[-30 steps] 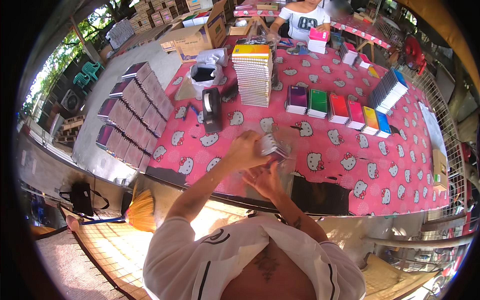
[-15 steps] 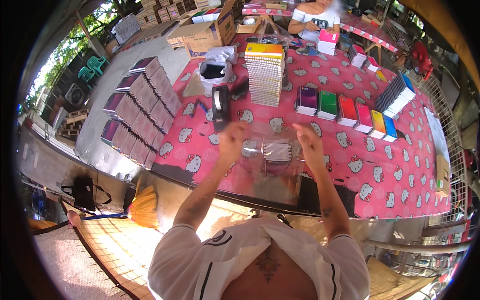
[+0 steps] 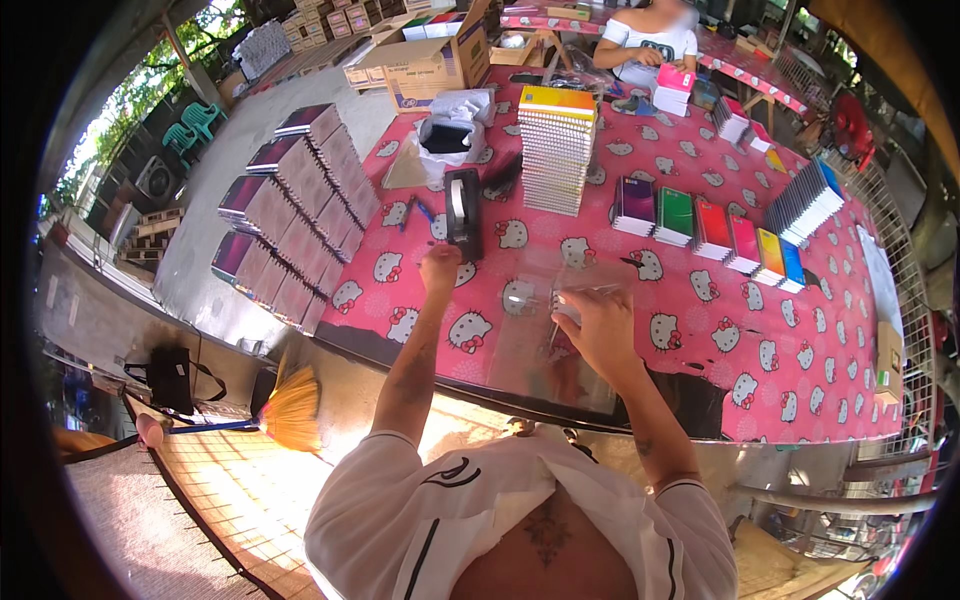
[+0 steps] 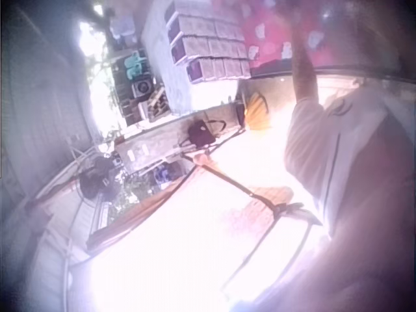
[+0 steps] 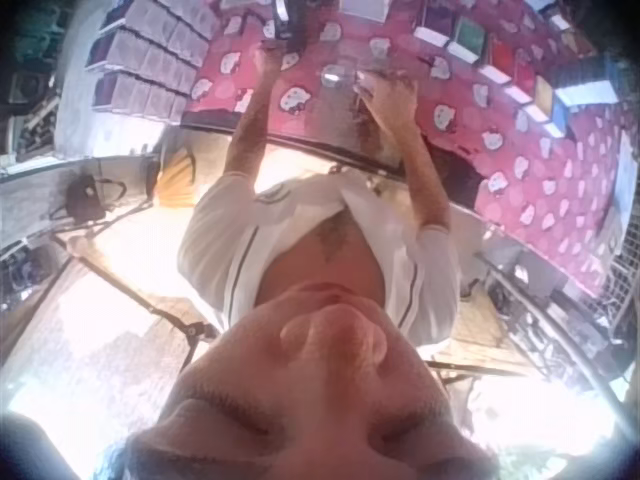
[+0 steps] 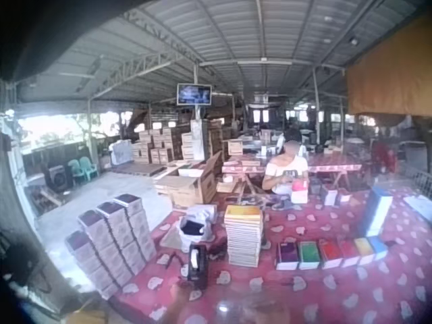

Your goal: The person sorts colored notepads by color, stacks them together, and places the stacks into clear plastic bags by hand, occasionally using tape from a dispenser to seal the bags.

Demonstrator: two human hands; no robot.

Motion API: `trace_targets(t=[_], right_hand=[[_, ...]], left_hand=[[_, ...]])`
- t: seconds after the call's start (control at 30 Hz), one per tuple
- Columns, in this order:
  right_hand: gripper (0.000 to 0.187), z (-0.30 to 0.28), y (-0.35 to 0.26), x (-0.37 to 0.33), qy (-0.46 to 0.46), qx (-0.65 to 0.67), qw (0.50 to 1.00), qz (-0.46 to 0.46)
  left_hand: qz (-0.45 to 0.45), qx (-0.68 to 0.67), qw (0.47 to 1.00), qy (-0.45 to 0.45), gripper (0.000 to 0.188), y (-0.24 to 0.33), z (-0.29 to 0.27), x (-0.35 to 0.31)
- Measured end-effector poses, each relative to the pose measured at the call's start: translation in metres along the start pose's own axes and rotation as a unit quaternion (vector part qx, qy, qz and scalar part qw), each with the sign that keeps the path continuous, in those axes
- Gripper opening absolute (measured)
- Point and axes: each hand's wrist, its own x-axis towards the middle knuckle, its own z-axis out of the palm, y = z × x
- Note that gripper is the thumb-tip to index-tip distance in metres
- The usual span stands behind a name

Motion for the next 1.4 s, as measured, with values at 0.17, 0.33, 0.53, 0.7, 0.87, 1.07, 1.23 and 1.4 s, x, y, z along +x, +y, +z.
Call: trace_targets(t=[0.17,0.33,0.53,0.7,0.87,1.07,1.23,1.4], right_hand=[[0.034,-0.001,0.015,-0.003,-0.014,-0.027,0.999,0.03],[0.036,0.01,0.016,-0.001,-0.024,-0.025,0.999,0.003],[0.045,-0.014,0.008,0.006,-0.087,-0.067,0.994,-0.004],[0.056,-0.033,0.066,-0.038,0.037,0.113,0.985,0.128],[0.059,0.023,0.089,-0.051,-0.071,0.115,0.989,-0.059],[0.052,0.046,0.095,-0.054,-0.07,0.24,0.968,-0.018],[0.04,0.042,0.094,-0.056,-0.026,0.194,0.98,-0.044],[0.044,0.062,0.121,-0.029,-0.077,0.604,0.752,0.255]], left_hand=[[0.199,0.348,0.907,-0.126,0.02,0.078,-0.001,-0.015],[0.193,-0.101,0.827,-0.519,0.016,0.135,0.023,-0.087],[0.34,-0.01,0.796,-0.5,0.019,0.16,0.048,-0.088],[0.369,0.035,0.778,-0.508,0.018,0.176,0.039,-0.087],[0.492,0.089,0.713,-0.491,0.013,0.185,0.086,-0.098],[0.493,0.125,0.734,-0.45,0.042,0.152,0.122,-0.103],[0.376,0.122,0.85,-0.348,0.101,0.145,0.122,-0.121],[0.053,-0.067,0.837,-0.54,0.082,0.115,0.093,-0.096]])
